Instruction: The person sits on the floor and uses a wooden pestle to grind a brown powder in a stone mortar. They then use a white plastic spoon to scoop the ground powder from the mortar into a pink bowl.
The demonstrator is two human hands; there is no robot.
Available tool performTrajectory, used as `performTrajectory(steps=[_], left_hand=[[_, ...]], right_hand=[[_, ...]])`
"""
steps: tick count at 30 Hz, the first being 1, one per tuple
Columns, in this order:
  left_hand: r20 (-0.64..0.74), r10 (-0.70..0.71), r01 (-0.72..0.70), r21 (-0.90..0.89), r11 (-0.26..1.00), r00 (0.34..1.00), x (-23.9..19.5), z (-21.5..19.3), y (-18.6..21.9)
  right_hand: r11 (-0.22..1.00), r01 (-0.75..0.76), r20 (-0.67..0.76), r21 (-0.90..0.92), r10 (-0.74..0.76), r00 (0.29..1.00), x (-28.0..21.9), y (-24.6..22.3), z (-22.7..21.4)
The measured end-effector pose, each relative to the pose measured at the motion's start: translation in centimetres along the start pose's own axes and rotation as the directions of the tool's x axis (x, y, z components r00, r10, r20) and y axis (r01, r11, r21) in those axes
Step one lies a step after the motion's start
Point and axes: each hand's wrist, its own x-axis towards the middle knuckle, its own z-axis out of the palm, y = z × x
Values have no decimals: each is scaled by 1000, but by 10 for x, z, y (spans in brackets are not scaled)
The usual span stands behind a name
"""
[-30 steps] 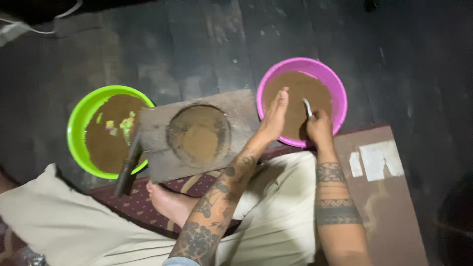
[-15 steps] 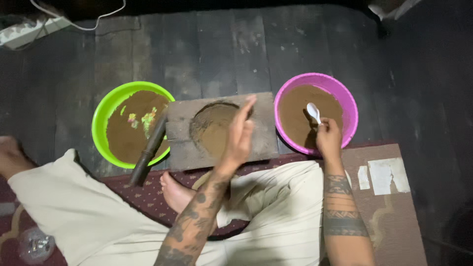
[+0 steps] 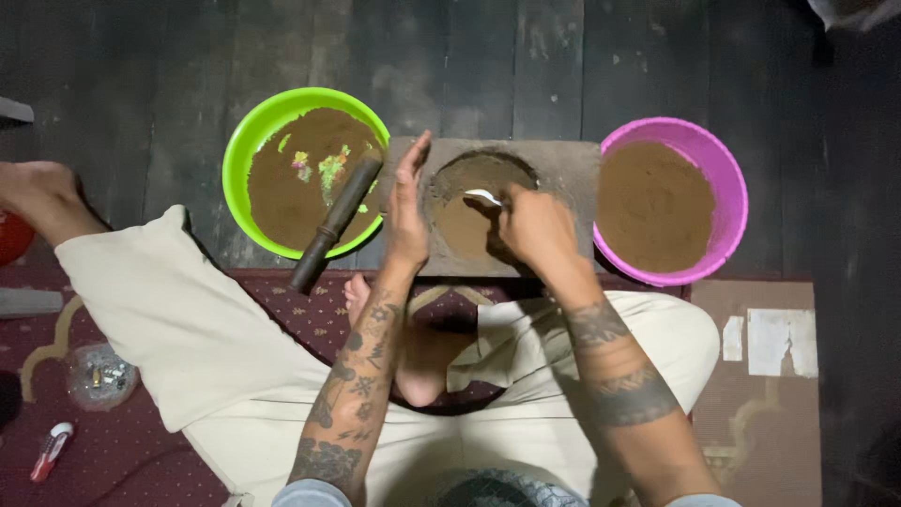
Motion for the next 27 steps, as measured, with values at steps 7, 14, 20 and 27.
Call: performTrajectory(steps=[7,14,20,27], left_hand=[[-14,9,-9,-40,999,1000,-5,-5,-3],[47,13,-14,35,999,999,-5,-8,2],[26,-26,26,20,999,999,-6,-7,7],[25,-62,61,30,998,998,-5,-5,6]], right_hand=[[991,25,23,-133,-22,999,12,-30,43],[980,150,100,-131,-137,985,-25,-78,-10],[980,170,247,-105,-140,959,-9,-49,23],[984,110,313,139,-149,938,-28,-62,-18]])
